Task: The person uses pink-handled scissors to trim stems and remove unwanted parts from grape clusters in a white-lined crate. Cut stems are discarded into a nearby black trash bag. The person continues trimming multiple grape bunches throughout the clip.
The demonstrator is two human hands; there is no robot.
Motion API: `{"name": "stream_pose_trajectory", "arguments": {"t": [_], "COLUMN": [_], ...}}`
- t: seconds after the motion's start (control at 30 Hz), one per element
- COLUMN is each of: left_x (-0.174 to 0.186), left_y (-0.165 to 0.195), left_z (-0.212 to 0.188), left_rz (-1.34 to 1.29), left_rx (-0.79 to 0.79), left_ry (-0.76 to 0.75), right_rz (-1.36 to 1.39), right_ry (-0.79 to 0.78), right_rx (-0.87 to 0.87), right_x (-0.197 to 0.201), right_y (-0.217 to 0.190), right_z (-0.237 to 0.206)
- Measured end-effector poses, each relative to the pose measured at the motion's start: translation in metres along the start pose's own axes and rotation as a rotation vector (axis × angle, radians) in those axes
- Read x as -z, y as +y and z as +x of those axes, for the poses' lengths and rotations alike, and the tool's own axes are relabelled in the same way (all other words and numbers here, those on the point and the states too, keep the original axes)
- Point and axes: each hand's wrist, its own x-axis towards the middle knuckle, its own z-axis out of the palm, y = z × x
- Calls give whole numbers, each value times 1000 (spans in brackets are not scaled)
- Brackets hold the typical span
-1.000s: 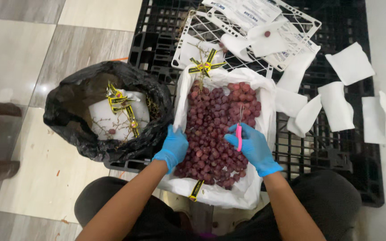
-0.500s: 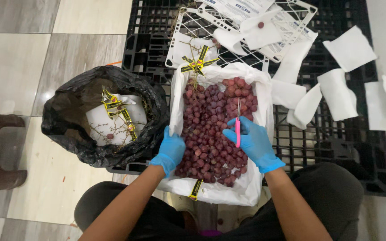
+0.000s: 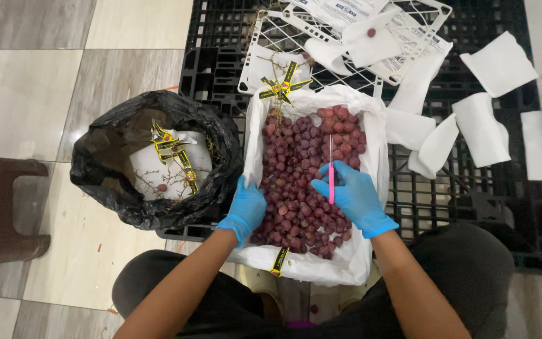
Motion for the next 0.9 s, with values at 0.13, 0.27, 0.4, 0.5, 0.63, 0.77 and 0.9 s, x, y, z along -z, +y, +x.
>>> {"name": "stream_pose_trajectory", "arguments": {"t": [0.13, 0.27, 0.4, 0.5, 0.63, 0.77, 0.9], "left_x": [6, 19, 39, 56, 75, 89, 102], "left_y": [9, 3, -8, -16, -23, -14, -1], "left_z": [6, 9, 13, 15, 15, 15, 15], "left_rz": [-43, -280, -815, -1131, -1760, -1975, -2084], "left_rx": [87, 153, 384, 469, 492, 317, 294], "left_ry": [50, 40, -71, -19, -41, -87, -143], "right_rz": [82, 11, -1, -43, 202, 528, 361], "right_ry": [-20, -50, -145, -162, -67, -159, -143], "right_rx": [36, 29, -73, -77, 36, -92, -32], "right_x": [-2, -2, 0, -1, -16, -30, -31], "right_y": [-2, -9, -10, -5, 8, 17, 16], "right_z": [-3, -7, -14, -13, -3, 7, 5]}}
